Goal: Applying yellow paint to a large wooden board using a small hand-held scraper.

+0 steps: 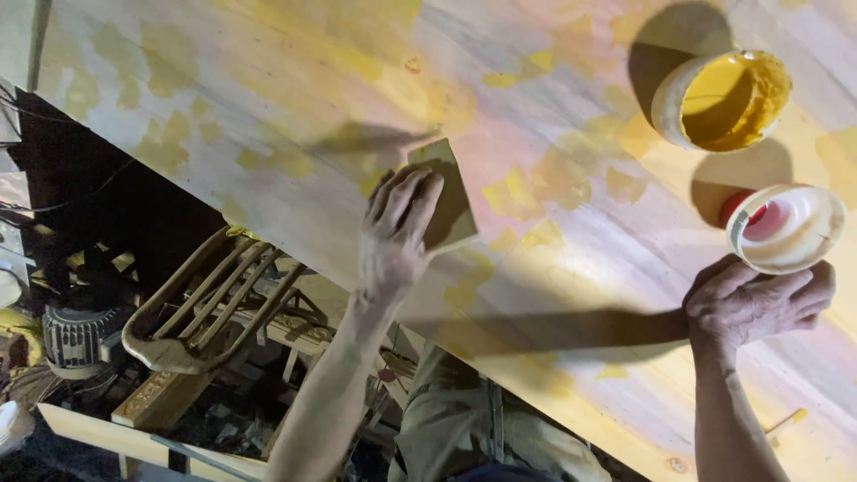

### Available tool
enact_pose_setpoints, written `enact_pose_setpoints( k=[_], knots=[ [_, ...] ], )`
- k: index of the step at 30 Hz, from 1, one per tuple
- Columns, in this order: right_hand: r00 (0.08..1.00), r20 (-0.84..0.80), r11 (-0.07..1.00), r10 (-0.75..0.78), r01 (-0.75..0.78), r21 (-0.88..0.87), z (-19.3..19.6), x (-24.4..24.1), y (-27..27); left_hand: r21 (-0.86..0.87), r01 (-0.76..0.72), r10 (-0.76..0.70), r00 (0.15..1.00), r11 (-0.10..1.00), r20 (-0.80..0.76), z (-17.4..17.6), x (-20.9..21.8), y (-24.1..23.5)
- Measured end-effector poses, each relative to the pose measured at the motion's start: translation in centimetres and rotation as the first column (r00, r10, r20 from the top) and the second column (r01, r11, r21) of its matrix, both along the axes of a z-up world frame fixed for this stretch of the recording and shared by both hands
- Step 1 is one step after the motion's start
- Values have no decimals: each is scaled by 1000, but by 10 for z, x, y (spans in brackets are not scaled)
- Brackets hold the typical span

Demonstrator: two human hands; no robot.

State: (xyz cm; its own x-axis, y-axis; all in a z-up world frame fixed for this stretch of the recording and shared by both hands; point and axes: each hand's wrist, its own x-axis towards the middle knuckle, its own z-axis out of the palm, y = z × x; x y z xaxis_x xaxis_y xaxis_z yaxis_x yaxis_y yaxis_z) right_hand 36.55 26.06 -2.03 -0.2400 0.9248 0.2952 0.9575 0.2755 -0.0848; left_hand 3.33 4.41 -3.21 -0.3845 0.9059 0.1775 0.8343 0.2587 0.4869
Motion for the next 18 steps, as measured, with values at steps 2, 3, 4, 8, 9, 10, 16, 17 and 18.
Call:
enact_pose_setpoints(
  k=[2,3,4,8,9,10,16,17,18],
  knots=[
    [1000,20,999,10,-11,41,-2,0,1,-10,-41,40,996,999,-74,3,6,16],
    [1000,17,999,16,-16,40,-6,4,1,-12,-47,46,996,999,-77,11,14,9],
    [999,48,999,22,-24,45,-8,8,1,-84,20,-21,1000,996,-10,19,21,3],
    [990,138,999,15,-20,33,-14,19,1,54,53,-65,964,997,258,33,11,-17],
    [991,135,999,15,-20,34,-15,16,3,55,53,-66,965,997,255,19,-1,-20],
    [992,125,999,20,-26,45,-15,16,3,40,13,-18,992,999,128,5,-11,-22],
    [994,109,998,24,-29,53,-10,9,1,-33,-37,35,998,999,-43,-13,-13,-16],
    [994,105,997,19,-26,67,-10,8,1,-55,-24,23,1000,998,-19,-5,-6,-18],
    [994,109,997,15,-22,68,-6,5,1,-54,-19,19,1000,998,-15,-7,-10,-20]
  ],
)
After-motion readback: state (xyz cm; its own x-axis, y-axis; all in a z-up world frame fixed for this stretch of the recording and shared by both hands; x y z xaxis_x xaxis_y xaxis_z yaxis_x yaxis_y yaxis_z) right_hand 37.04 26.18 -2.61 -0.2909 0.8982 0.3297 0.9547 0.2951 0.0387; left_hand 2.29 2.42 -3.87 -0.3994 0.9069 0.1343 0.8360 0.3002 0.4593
